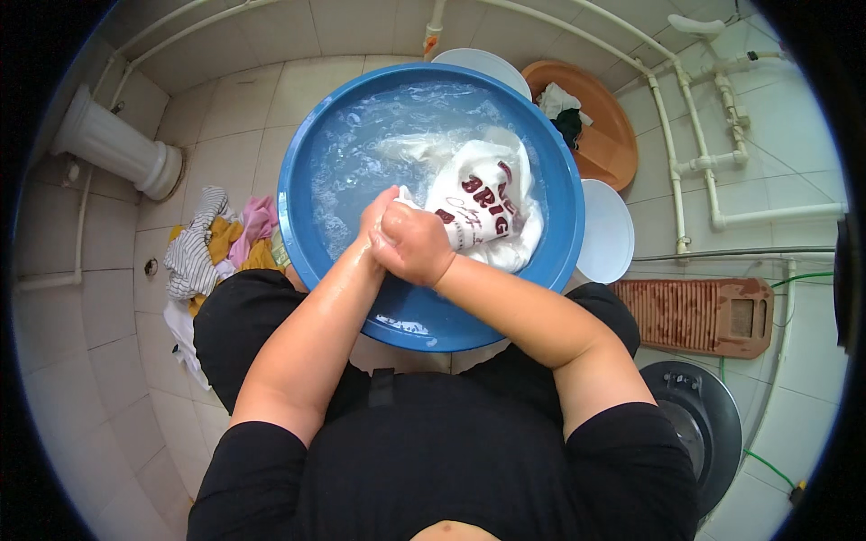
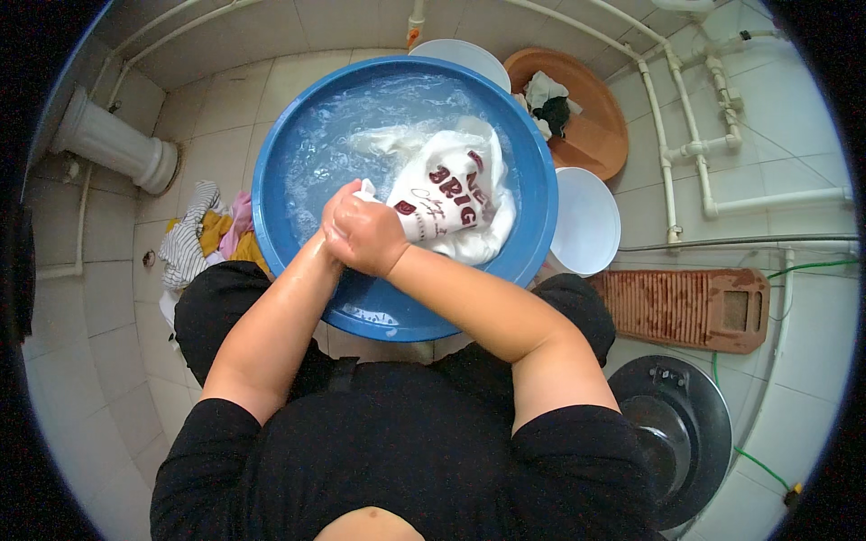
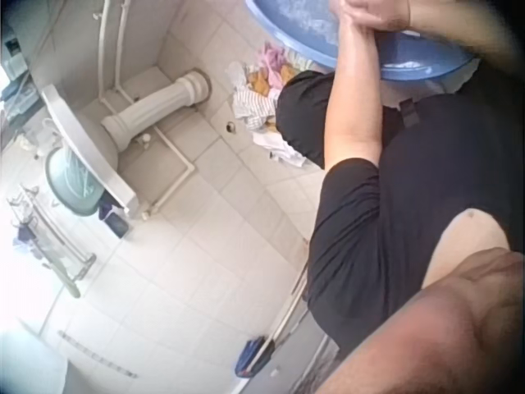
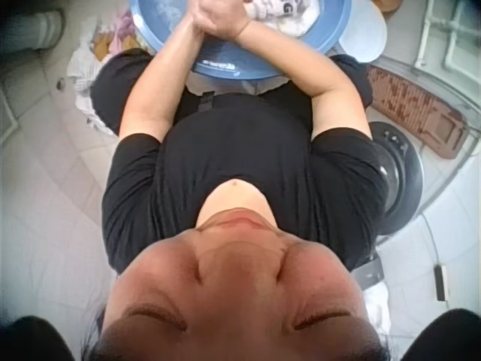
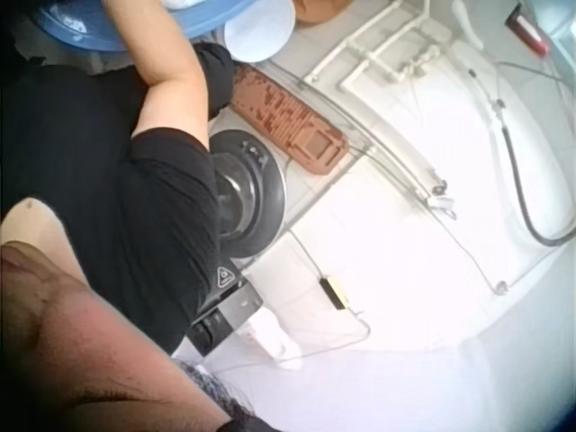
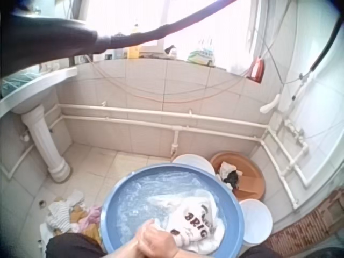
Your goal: The person sits on the floor and hand-washes a white t-shirt with a red graphic in a blue basin filled with water. They repeatedly submerge, scrub, and wring the garment by hand throughout the episode.
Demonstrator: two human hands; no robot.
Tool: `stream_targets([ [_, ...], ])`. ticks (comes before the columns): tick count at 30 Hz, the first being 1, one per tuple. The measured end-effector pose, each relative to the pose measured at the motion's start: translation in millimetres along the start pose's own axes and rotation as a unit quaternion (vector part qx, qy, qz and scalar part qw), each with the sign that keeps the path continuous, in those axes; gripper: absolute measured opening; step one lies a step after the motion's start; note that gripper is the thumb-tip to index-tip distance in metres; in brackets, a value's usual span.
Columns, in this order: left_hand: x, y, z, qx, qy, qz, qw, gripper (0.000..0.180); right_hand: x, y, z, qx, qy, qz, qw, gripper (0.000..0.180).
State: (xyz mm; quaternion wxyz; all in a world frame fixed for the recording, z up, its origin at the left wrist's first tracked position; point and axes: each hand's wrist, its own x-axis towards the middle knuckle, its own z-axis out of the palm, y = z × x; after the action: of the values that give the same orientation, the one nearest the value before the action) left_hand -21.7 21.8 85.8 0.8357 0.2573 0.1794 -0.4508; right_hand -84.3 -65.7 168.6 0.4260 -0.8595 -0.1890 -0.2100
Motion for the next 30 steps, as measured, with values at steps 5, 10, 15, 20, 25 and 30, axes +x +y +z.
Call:
stream_targets([
  [5,-15,-4,35,0.067,-0.005,-0.073,0.995,0.031,12,70,-24,-0.071,0.031,0.3,0.951,0.025],
  [10,-50,-6,64,0.314,-0.136,-0.138,0.929,0.03,1,139,-82,-0.296,-0.139,0.196,0.924,0.04],
  [15,-46,22,65,0.34,-0.143,-0.093,0.925,0.034,-12,137,-107,-0.353,-0.292,0.382,0.803,0.04],
  [20,-52,44,68,0.668,0.031,-0.014,0.744,0.044,-7,79,-118,-0.361,-0.619,0.298,0.63,0.024],
  [25,-48,41,59,0.769,-0.049,0.003,0.638,0.039,21,40,-125,-0.248,-0.62,0.273,0.693,0.024],
  [30,-53,44,62,0.337,-0.287,-0.035,0.896,0.029,34,110,-84,-0.243,-0.377,0.004,0.894,0.047],
])
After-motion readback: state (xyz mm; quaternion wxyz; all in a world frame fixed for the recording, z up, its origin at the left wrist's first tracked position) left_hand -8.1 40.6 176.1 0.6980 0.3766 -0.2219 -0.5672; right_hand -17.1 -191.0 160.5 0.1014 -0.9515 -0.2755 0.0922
